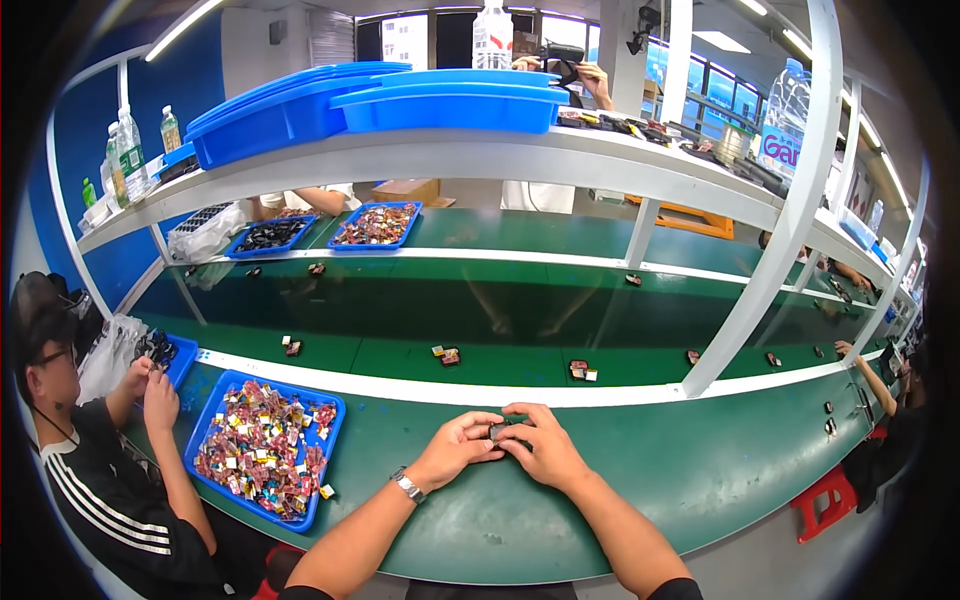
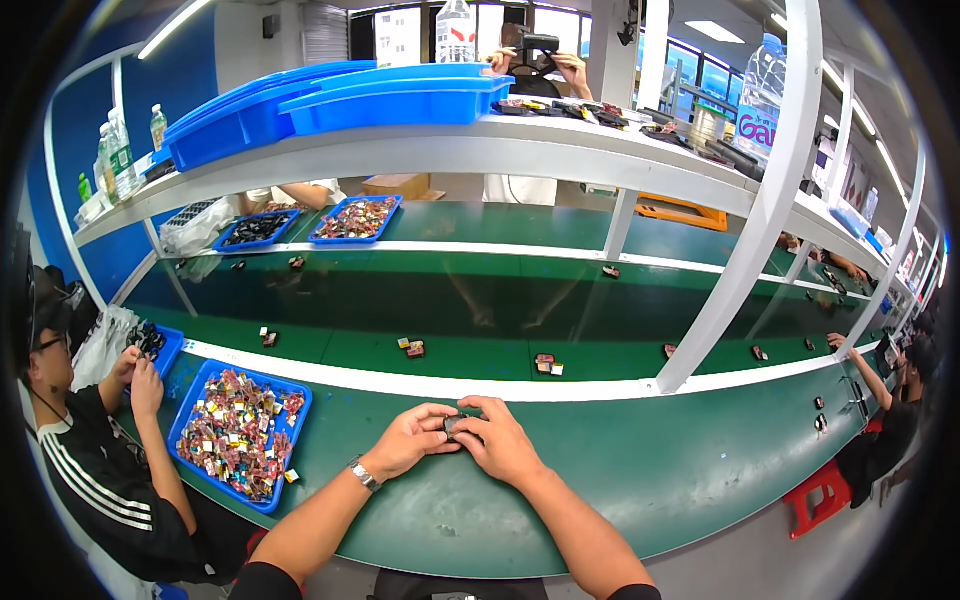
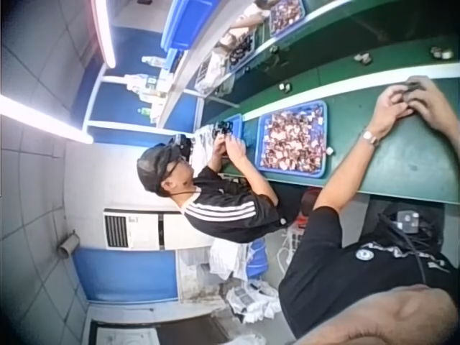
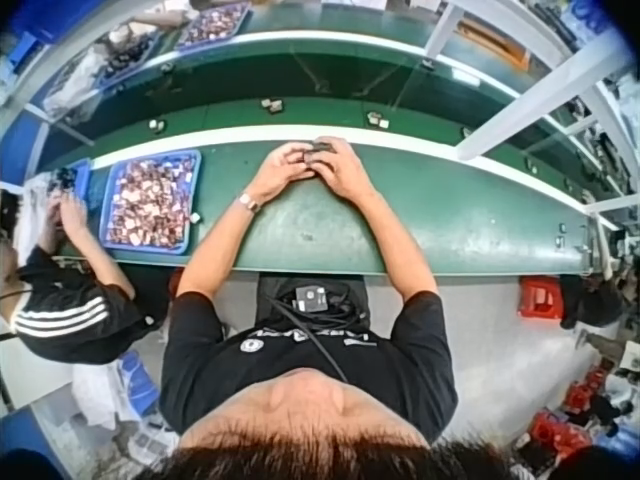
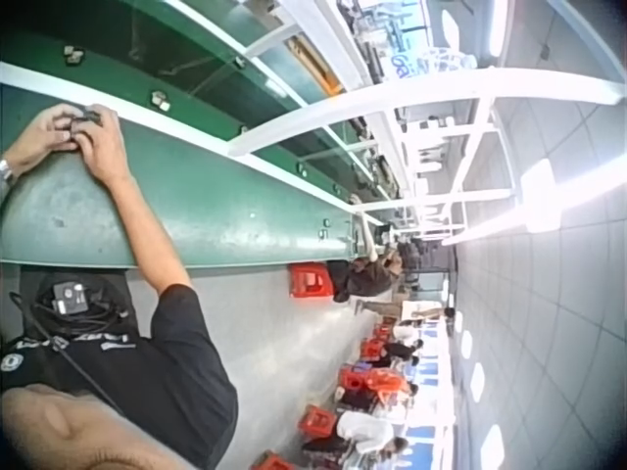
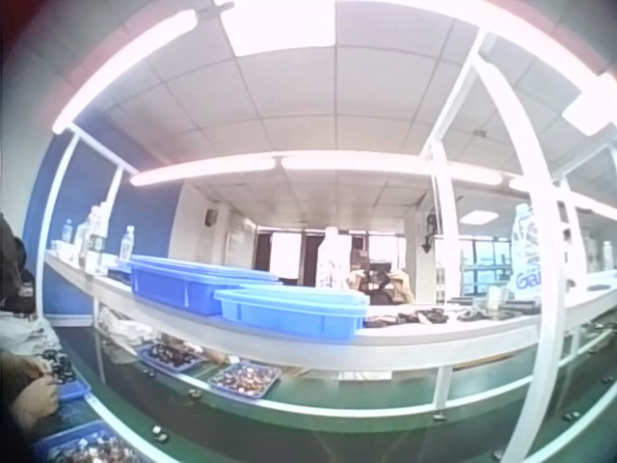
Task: Assembling small electronic parts or components on a factory conveyor line.
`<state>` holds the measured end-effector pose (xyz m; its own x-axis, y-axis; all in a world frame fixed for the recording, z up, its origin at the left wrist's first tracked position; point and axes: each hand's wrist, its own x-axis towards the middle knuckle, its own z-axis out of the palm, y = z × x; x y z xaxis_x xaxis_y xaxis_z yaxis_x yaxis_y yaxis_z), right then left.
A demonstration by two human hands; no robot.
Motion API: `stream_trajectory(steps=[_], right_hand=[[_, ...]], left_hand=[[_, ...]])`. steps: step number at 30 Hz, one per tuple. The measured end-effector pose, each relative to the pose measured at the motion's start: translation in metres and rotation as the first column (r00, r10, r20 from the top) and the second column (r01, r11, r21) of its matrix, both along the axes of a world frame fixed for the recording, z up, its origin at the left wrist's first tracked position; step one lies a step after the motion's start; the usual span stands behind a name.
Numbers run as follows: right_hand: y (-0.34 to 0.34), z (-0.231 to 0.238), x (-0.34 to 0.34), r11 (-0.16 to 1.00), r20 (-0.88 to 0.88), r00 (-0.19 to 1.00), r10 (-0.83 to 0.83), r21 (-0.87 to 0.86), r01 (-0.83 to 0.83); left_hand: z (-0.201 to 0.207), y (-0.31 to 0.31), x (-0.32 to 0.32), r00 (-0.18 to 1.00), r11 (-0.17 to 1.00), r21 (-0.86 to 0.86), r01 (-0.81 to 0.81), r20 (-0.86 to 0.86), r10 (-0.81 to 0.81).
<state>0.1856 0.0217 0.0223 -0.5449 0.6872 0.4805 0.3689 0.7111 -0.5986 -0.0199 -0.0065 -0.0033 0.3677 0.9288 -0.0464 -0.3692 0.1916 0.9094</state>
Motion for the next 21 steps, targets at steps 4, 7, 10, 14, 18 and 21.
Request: stream_trajectory(steps=[4,7,10,14,18,21], right_hand=[[-0.003,0.001,-0.003,0.999,0.006,0.999,-0.042,-0.026,0.042],[-0.005,0.001,-0.005,0.998,0.001,0.999,-0.047,-0.031,0.047],[-0.004,0.002,-0.002,0.998,0.004,1.0,-0.027,-0.049,0.027],[-0.005,0.002,0.0,0.998,-0.03,0.999,0.033,-0.058,-0.035],[-0.006,-0.005,-0.006,0.997,-0.053,0.996,-0.065,0.03,0.067],[-0.01,-0.008,-0.012,0.994,-0.097,0.99,-0.098,-0.056,0.093]], left_hand=[[0.001,-0.001,0.001,0.999,0.996,0.081,0.034,-0.03,-0.032],[-0.002,-0.001,0.001,1.0,0.998,0.056,0.013,-0.01,-0.013],[0.002,-0.002,0.004,1.0,1.0,0.027,0.006,-0.011,-0.005],[0.005,-0.002,0.005,0.999,1.0,0.023,0.003,-0.051,-0.002],[0.003,-0.002,0.005,0.999,1.0,0.025,-0.009,-0.034,0.01],[0.0,-0.001,0.002,1.0,1.0,0.022,-0.007,-0.021,0.008]])
